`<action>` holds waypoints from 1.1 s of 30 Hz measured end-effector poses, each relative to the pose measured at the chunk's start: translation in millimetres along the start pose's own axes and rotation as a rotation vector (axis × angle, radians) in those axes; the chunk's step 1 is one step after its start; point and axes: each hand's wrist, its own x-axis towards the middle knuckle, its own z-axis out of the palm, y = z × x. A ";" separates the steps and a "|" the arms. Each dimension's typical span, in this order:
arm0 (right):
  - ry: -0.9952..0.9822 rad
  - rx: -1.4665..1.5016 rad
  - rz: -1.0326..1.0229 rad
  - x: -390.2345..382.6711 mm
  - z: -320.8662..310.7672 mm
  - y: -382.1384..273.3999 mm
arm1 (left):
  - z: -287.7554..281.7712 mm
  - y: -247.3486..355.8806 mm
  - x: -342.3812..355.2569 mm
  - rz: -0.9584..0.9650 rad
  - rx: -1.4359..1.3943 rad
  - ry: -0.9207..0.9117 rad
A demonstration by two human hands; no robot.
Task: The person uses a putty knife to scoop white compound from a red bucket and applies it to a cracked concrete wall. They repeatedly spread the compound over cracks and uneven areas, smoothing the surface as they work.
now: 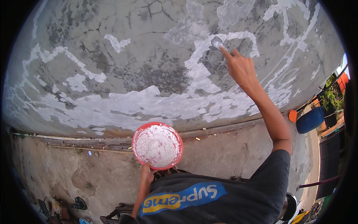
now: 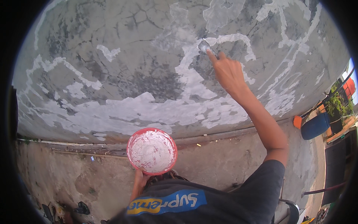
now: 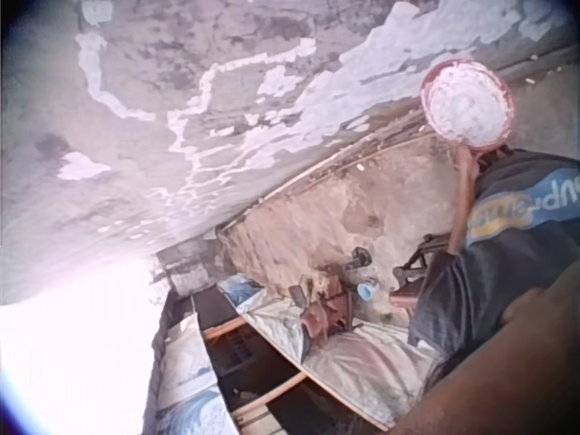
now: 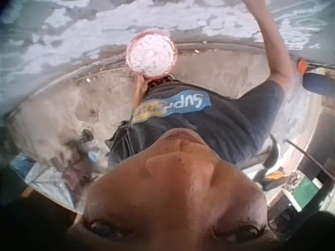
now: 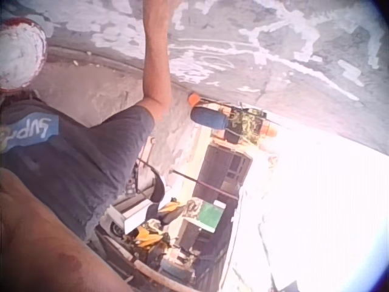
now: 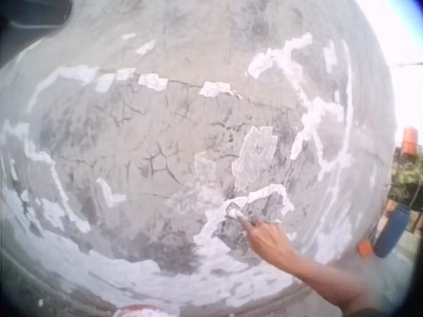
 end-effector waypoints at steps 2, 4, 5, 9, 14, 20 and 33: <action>0.135 0.065 -0.060 19.2 -10.8 -16.1 | 1.2 5.8 -3.9 0.017 -0.006 0.028; 0.208 0.066 -0.085 39.9 -5.4 -20.4 | 14.0 19.1 -17.2 0.064 0.025 0.072; 0.243 0.066 -0.103 48.9 -1.8 -20.7 | 18.1 22.2 -21.7 0.086 0.035 0.096; 0.180 -0.004 -0.101 56.5 3.5 -12.8 | -2.5 16.7 -13.2 0.086 -0.058 0.047; -0.077 -0.042 0.125 8.9 -8.7 24.0 | -34.7 20.4 -5.6 -0.010 -0.100 0.037; -0.451 0.783 0.368 -141.5 -5.3 -36.9 | -24.1 57.2 -17.5 0.030 -0.052 0.113; -0.510 1.239 0.222 -162.7 -1.1 -384.2 | -96.7 190.8 2.6 0.021 0.092 -0.103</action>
